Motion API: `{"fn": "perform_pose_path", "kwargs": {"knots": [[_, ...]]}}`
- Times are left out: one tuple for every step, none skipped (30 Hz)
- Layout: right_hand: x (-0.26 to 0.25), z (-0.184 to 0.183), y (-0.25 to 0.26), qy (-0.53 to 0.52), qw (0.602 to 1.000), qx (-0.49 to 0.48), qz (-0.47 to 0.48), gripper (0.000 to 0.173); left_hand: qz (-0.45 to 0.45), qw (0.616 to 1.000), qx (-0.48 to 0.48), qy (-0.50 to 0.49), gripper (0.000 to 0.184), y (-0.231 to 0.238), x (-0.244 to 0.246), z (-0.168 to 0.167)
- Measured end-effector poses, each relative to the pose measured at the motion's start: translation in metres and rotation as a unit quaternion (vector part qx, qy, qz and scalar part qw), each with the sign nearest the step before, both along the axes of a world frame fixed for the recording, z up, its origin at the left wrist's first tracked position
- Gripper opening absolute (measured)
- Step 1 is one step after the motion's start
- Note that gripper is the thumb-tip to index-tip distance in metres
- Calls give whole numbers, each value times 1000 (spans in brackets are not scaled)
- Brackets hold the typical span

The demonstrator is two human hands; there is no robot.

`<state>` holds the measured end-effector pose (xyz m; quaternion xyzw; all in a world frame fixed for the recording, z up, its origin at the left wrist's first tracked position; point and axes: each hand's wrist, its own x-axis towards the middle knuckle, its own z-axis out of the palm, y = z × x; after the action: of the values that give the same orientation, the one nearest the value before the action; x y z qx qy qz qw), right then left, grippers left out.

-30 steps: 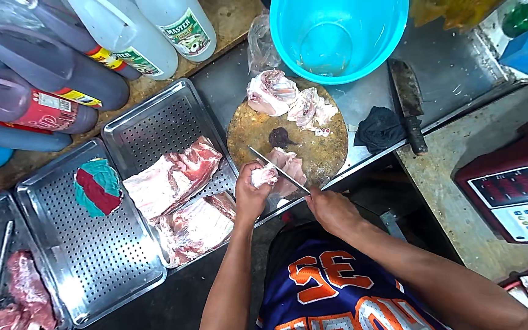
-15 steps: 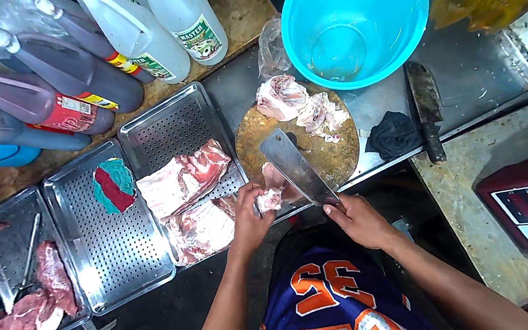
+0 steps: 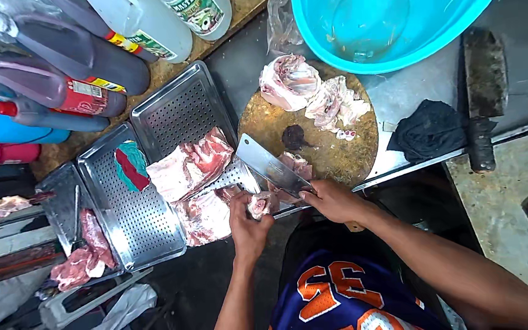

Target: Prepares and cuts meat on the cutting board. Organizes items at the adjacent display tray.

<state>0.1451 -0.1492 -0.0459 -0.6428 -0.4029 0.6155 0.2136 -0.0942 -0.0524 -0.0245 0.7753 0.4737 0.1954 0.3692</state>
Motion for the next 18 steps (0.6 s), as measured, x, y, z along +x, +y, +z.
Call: {"fn": "perform_pose_path", "kwargs": {"knots": [[3, -1, -4, 28, 999, -15, -2, 40, 8, 1000, -2, 0, 45, -1, 1, -1], [5, -3, -11, 56, 998, -31, -6, 39, 15, 1000, -5, -3, 45, -2, 1, -2], [7, -4, -21, 76, 996, -48, -8, 39, 23, 1000, -10, -10, 44, -3, 1, -3], [10, -4, -33, 88, 994, -67, -4, 39, 33, 999, -19, -22, 44, -5, 1, -5], [12, -3, -44, 93, 992, -85, 2, 39, 47, 998, -31, -36, 46, -7, 2, -6], [14, -1, -52, 92, 991, -95, 11, 39, 60, 996, -42, -49, 49, -9, 3, -7], [15, 0, -55, 83, 992, -96, 20, 38, 69, 994, -52, -60, 51, -12, 4, -8], [13, 1, -54, 66, 994, -85, 30, 38, 75, 993, -58, -66, 53, -15, 4, -8], [11, 4, -46, 42, 996, -65, 42, 37, 79, 993, -61, -68, 54, -19, 4, -8], [8, 6, -33, 20, 997, -43, 53, 38, 82, 993, -58, -67, 54, -22, 5, -8], [4, 6, -17, -2, 998, -22, 66, 39, 87, 993, -52, -66, 53, -25, 6, -8], [-1, 5, -4, -18, 997, -9, 77, 40, 94, 992, -47, -65, 52, -29, 6, -7], [-7, 4, 6, -29, 996, -1, 88, 41, 101, 992, -43, -67, 52, -31, 6, -8], [-11, 2, 12, -39, 995, 7, 97, 40, 110, 990, -42, -73, 52, -31, 6, -8], [-12, 1, 9, -51, 993, 14, 106, 40, 123, 988, -42, -78, 52, -32, 5, -8], [-12, -1, -2, -64, 991, 18, 120, 40, 138, 986, -44, -83, 53, -33, 3, -9], [-11, -3, -19, -79, 987, 17, 137, 41, 153, 983, -43, -88, 53, -34, -1, -8], [-7, -4, -42, -91, 983, 10, 158, 41, 170, 981, -37, -89, 55, -33, -7, -7]]}}
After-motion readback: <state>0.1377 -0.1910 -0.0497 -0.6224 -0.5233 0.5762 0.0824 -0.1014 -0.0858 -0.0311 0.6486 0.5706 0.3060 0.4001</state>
